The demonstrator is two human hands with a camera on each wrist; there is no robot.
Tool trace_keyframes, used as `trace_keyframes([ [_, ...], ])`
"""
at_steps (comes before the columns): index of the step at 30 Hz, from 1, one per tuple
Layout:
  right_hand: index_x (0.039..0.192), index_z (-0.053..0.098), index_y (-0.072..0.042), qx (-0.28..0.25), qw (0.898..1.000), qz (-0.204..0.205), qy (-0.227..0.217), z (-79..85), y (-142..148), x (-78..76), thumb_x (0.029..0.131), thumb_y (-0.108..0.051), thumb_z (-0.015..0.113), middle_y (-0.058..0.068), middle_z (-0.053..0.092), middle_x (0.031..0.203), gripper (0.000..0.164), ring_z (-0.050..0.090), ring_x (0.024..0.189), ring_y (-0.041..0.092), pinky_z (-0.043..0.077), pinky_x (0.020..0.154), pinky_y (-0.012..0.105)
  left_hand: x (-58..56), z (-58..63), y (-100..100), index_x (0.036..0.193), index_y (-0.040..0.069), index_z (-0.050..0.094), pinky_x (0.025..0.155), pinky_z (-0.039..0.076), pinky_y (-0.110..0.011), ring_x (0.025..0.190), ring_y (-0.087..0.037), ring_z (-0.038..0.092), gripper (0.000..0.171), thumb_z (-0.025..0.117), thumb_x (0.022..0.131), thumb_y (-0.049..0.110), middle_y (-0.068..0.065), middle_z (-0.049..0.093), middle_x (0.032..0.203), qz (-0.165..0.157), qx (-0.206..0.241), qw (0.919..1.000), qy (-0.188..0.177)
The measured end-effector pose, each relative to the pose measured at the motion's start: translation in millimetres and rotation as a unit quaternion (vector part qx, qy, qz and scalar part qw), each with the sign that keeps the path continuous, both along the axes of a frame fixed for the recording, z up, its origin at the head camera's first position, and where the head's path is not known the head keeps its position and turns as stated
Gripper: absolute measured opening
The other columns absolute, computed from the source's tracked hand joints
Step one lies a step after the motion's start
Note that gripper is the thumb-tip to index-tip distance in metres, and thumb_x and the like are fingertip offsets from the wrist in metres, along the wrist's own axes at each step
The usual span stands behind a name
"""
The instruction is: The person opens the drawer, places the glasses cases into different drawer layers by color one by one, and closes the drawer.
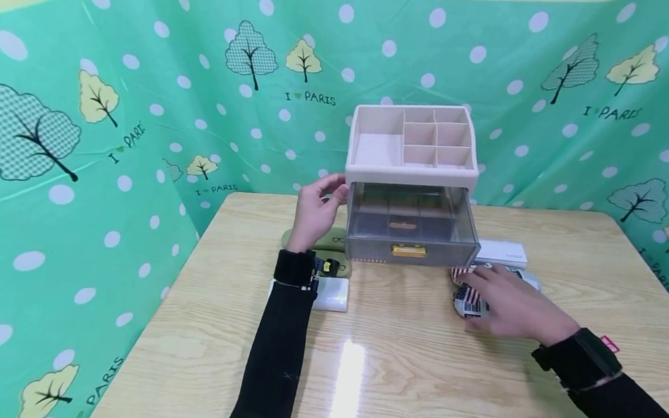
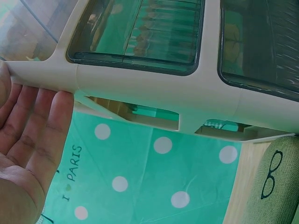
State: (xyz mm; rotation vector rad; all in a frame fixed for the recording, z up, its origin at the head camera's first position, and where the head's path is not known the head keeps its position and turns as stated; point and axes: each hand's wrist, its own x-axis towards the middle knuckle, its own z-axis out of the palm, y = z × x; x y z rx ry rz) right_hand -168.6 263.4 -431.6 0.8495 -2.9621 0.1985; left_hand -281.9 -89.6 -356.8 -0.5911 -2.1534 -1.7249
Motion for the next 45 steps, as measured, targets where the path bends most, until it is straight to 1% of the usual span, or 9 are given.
trace_keyframes([
  [4, 0.135, 0.064, -0.006, 0.006, 1.0, -0.016, -0.003, -2.2, 13, 0.3, 0.071, -0.047, 0.092, 0.015, 0.065, 0.122, 0.081, 0.059, 0.107, 0.038, 0.053, 0.09, 0.054, -0.2, 0.8, 0, 0.126, -0.008, 0.066, 0.087, 0.063, -0.031, 0.107, -0.033, 0.069, 0.032, 0.063, 0.102, 0.013, -0.023, 0.07, 0.121, 0.001, -0.003, 1.0, 0.001],
  [10, 0.135, 0.064, -0.005, 0.002, 1.0, -0.026, -0.012, -2.4, 23, 1.5, 0.072, -0.045, 0.092, 0.022, 0.064, 0.127, 0.08, 0.056, 0.118, 0.049, 0.048, 0.1, 0.067, 0.2, 2.2, 1, 0.126, -0.008, 0.066, 0.087, 0.063, -0.031, 0.106, -0.033, 0.069, 0.032, 0.063, 0.101, 0.013, -0.023, 0.07, 0.121, -0.001, -0.003, 1.0, 0.002],
  [12, 0.134, 0.064, -0.005, 0.001, 1.0, -0.028, -0.013, -1.9, 25, 2.5, 0.072, -0.044, 0.092, 0.022, 0.064, 0.125, 0.078, 0.057, 0.117, 0.048, 0.049, 0.099, 0.065, -0.1, 2.2, 1, 0.126, -0.008, 0.066, 0.087, 0.063, -0.03, 0.107, -0.033, 0.069, 0.032, 0.063, 0.101, 0.012, -0.023, 0.069, 0.121, -0.001, -0.002, 1.0, 0.002],
  [16, 0.133, 0.064, -0.006, -0.008, 0.999, -0.027, -0.019, -3.0, 32, 4.5, 0.074, -0.042, 0.091, 0.017, 0.064, 0.119, 0.075, 0.06, 0.11, 0.038, 0.054, 0.092, 0.058, -11.2, -7.8, -1, 0.127, -0.007, 0.066, 0.087, 0.063, -0.03, 0.108, -0.032, 0.069, 0.032, 0.063, 0.101, 0.013, -0.023, 0.069, 0.122, 0.001, -0.003, 1.0, 0.002],
  [19, 0.131, 0.065, -0.007, -0.02, 0.999, -0.025, -0.018, -5.3, 38, 6.4, 0.074, -0.038, 0.092, 0.016, 0.063, 0.121, 0.071, 0.06, 0.11, 0.035, 0.056, 0.09, 0.054, -21.2, -16.8, -2, 0.128, -0.005, 0.066, 0.087, 0.063, -0.031, 0.108, -0.031, 0.069, 0.034, 0.064, 0.101, 0.016, -0.021, 0.07, 0.122, -0.001, -0.003, 1.0, 0.004],
  [27, 0.133, 0.063, 0.0, -0.031, 0.998, -0.03, -0.041, -5.3, 46, 10.2, 0.076, -0.026, 0.09, 0.031, 0.056, 0.135, 0.068, 0.054, 0.123, 0.052, 0.051, 0.099, 0.065, -26.9, -23.6, -7, 0.127, 0.0, 0.068, 0.085, 0.063, -0.029, 0.105, -0.023, 0.07, 0.039, 0.066, 0.099, 0.028, -0.014, 0.072, 0.119, -0.018, 0.005, 0.9995, 0.025],
  [32, 0.131, 0.065, 0.001, -0.03, 0.998, -0.032, -0.048, -5.2, 45, 12.3, 0.074, -0.026, 0.092, 0.031, 0.059, 0.132, 0.068, 0.057, 0.12, 0.05, 0.052, 0.097, 0.065, -23.4, -24.2, -6, 0.127, -0.001, 0.067, 0.085, 0.063, -0.029, 0.106, -0.025, 0.07, 0.037, 0.064, 0.101, 0.026, -0.016, 0.071, 0.121, -0.013, 0.001, 0.9996, 0.024],
  [39, 0.129, 0.065, 0.003, -0.025, 0.998, -0.038, -0.047, -5.9, 43, 14.2, 0.074, -0.029, 0.092, 0.031, 0.059, 0.13, 0.069, 0.058, 0.118, 0.05, 0.053, 0.096, 0.064, -0.2, -3.9, -2, 0.127, -0.008, 0.065, 0.088, 0.063, -0.031, 0.108, -0.033, 0.069, 0.032, 0.062, 0.102, 0.012, -0.023, 0.069, 0.121, -0.002, -0.006, 0.9999, 0.01],
  [45, 0.129, 0.064, 0.004, -0.02, 0.998, -0.045, -0.046, -8.3, 44, 14.9, 0.077, -0.032, 0.088, 0.029, 0.058, 0.13, 0.067, 0.058, 0.117, 0.045, 0.054, 0.094, 0.061, -0.2, -2.7, 0, 0.126, -0.007, 0.065, 0.087, 0.063, -0.032, 0.106, -0.032, 0.069, 0.032, 0.062, 0.102, 0.014, -0.023, 0.07, 0.12, 0.005, -0.011, 0.9999, 0.01],
])
